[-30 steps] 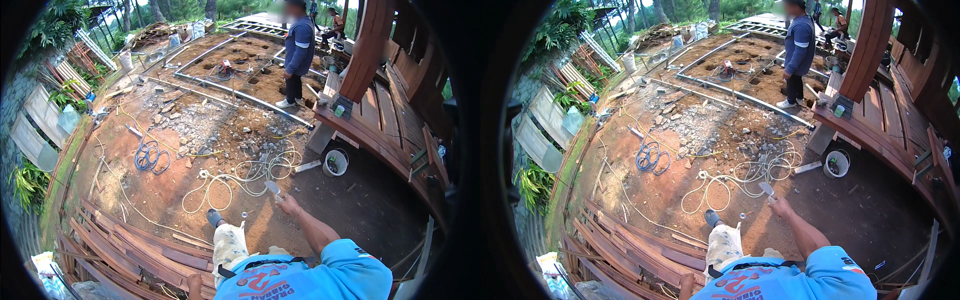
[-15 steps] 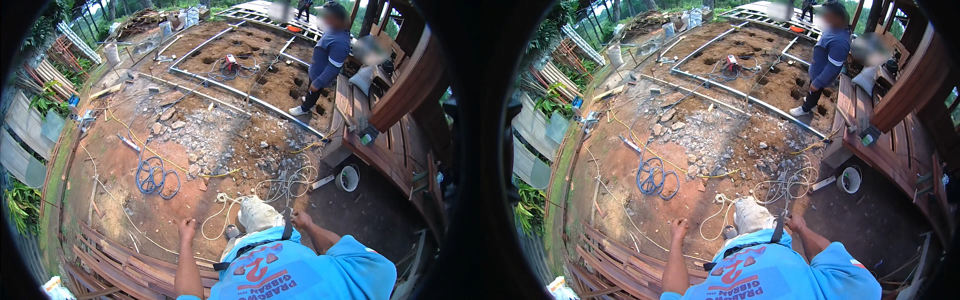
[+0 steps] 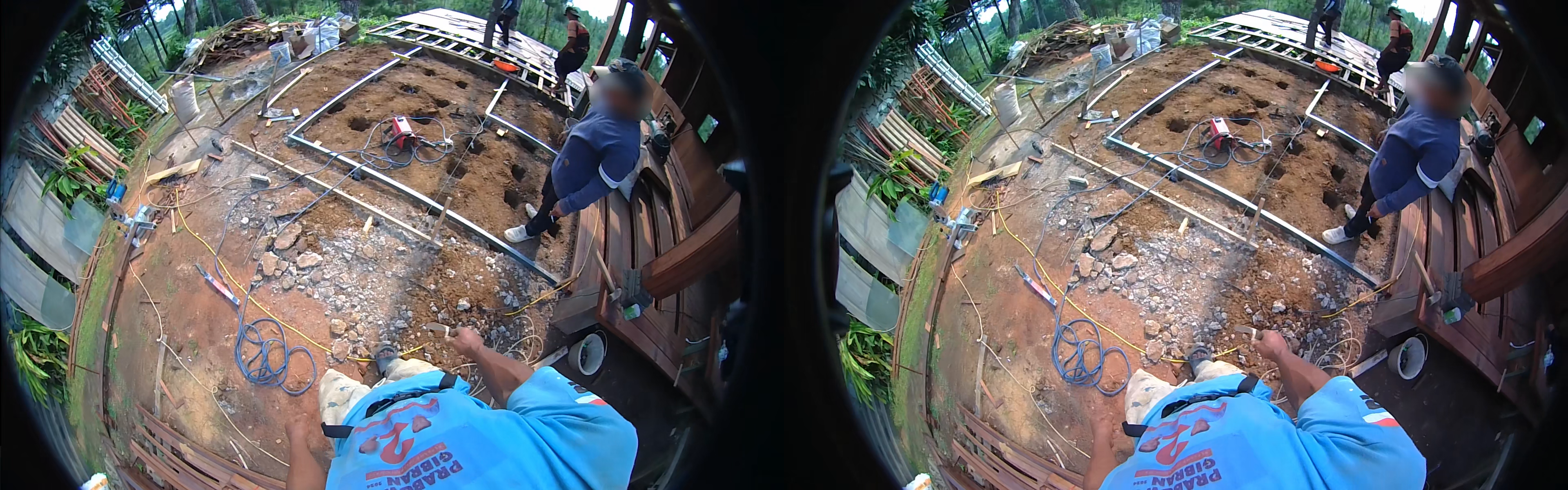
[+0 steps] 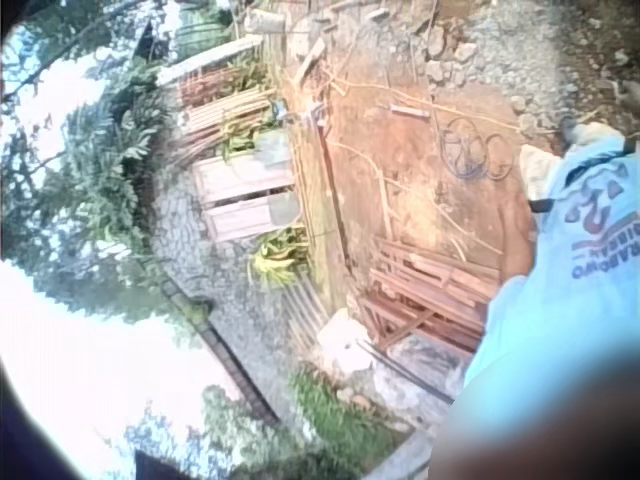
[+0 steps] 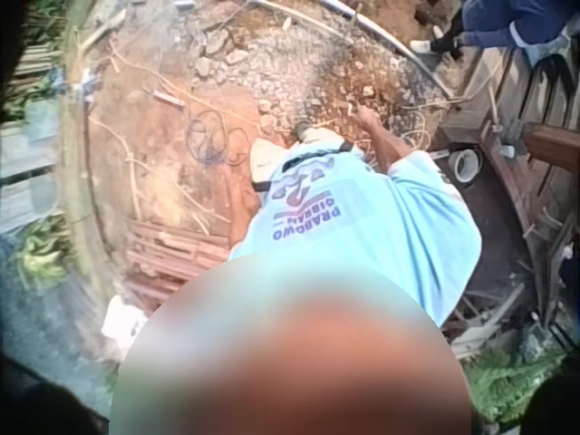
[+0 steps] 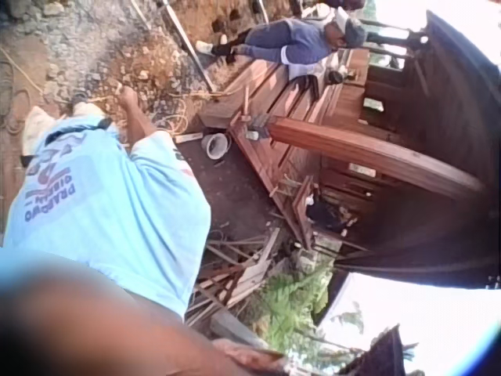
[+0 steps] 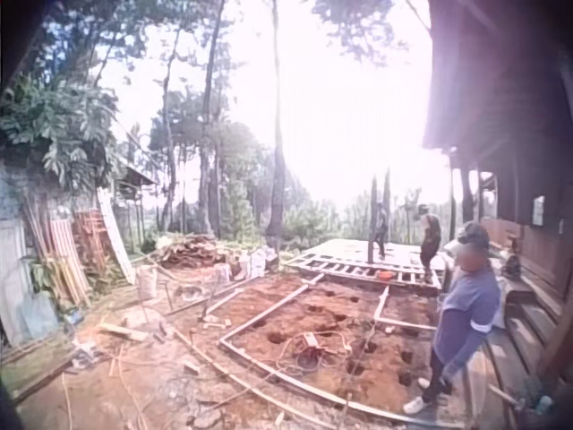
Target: The person mixes wet concrete on the ground using a hoe, then scoops it with a trowel and applies it to metal frame joints. They walk around the site, retrieve a trowel, and continue applying concrete to multiple joints while another person works nearby.
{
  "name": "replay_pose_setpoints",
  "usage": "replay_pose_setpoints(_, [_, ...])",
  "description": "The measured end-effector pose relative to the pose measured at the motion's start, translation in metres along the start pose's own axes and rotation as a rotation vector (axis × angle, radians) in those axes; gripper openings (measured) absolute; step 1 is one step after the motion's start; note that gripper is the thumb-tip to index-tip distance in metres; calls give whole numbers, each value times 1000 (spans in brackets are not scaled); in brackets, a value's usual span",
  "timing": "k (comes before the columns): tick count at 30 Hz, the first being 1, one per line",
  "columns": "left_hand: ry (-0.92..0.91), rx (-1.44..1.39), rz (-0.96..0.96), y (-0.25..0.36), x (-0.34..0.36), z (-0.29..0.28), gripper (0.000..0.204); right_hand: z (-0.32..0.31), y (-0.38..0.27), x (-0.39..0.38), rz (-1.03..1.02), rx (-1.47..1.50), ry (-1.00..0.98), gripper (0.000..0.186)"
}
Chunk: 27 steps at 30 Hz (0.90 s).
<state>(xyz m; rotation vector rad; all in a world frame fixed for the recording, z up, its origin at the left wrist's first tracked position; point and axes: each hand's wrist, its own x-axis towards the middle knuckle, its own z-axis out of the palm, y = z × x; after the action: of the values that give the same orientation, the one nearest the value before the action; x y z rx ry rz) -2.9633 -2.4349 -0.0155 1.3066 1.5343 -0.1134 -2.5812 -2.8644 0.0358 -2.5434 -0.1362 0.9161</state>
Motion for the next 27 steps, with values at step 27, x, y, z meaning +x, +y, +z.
replay_pose_setpoints(27, [-93, 113, 612, 735, 337, 75, 28, -100, -250, 314, 390, 115, -134, 47])
